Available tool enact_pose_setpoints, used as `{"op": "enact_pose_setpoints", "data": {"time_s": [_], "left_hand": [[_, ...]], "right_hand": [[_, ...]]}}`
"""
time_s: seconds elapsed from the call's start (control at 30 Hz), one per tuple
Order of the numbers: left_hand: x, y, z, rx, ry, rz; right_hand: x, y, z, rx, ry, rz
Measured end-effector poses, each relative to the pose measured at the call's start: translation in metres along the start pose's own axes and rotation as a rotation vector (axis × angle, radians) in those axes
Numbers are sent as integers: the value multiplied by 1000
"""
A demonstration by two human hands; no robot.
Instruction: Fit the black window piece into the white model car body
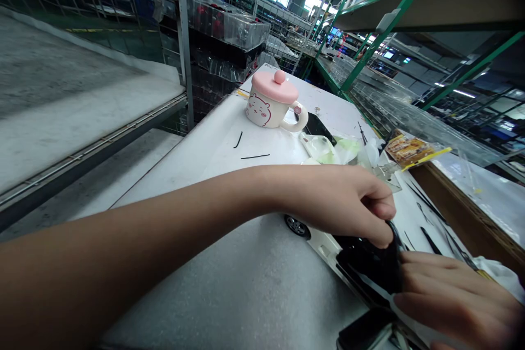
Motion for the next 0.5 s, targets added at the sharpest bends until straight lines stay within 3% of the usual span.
{"op": "enact_pose_setpoints", "data": {"time_s": [0.5], "left_hand": [[1, 0, 0, -12, -1, -14]], "right_hand": [[6, 27, -18, -112, -73, -23]]}}
Point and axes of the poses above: each hand's wrist, its own y-axis towards the middle knuckle, its own x-axis out of the palm, z = x × y, the point moved 3 cm from there along y, towards the middle knuckle, and after that the axes turned 9 degrees about x, right-handed, at the moved point
